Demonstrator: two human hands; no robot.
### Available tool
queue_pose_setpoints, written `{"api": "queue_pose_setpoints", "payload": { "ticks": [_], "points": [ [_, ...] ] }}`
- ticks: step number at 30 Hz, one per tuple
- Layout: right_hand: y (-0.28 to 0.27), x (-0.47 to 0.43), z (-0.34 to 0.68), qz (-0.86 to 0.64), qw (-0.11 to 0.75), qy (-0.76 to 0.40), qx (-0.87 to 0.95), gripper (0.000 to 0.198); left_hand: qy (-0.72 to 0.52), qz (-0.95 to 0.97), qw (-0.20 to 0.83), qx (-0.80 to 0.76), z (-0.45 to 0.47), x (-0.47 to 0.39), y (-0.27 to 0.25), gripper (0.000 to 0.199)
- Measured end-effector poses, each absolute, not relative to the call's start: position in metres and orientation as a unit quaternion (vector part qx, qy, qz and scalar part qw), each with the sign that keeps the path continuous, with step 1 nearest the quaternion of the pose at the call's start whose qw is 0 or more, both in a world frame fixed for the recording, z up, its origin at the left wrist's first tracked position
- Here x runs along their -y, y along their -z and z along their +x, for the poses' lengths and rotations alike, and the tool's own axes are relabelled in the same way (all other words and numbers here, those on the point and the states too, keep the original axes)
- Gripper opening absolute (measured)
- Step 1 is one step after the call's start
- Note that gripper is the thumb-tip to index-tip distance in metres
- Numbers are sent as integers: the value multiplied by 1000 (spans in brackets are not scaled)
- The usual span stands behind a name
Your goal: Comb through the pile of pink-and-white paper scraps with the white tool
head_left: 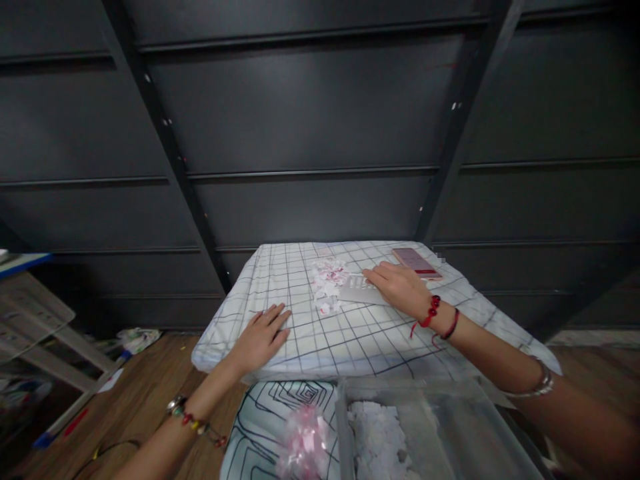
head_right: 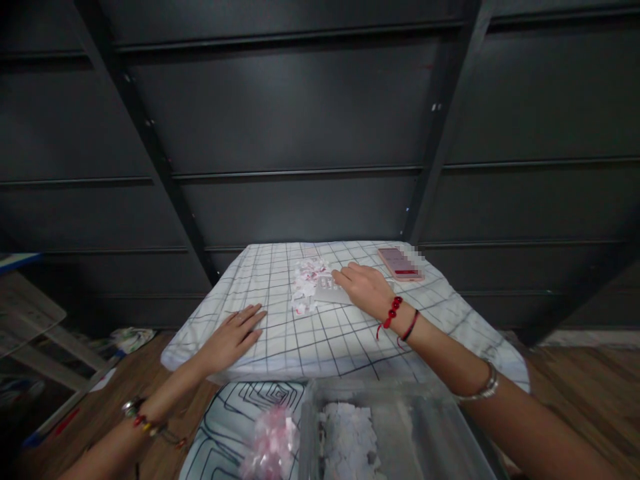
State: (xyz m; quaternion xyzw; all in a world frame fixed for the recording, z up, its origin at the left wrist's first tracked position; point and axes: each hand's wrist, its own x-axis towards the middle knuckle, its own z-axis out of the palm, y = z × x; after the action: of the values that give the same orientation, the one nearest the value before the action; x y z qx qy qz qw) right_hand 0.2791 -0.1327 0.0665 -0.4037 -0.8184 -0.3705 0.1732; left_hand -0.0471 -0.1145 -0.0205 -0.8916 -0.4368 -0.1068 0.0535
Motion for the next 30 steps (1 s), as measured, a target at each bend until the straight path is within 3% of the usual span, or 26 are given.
{"api": "queue_pose_setpoints", "payload": {
  "ticks": [30],
  "points": [
    [-71, 140, 304, -361, 144, 326, 862, 20, 121, -893, 38, 433, -46, 116, 17, 42]
  ]
}}
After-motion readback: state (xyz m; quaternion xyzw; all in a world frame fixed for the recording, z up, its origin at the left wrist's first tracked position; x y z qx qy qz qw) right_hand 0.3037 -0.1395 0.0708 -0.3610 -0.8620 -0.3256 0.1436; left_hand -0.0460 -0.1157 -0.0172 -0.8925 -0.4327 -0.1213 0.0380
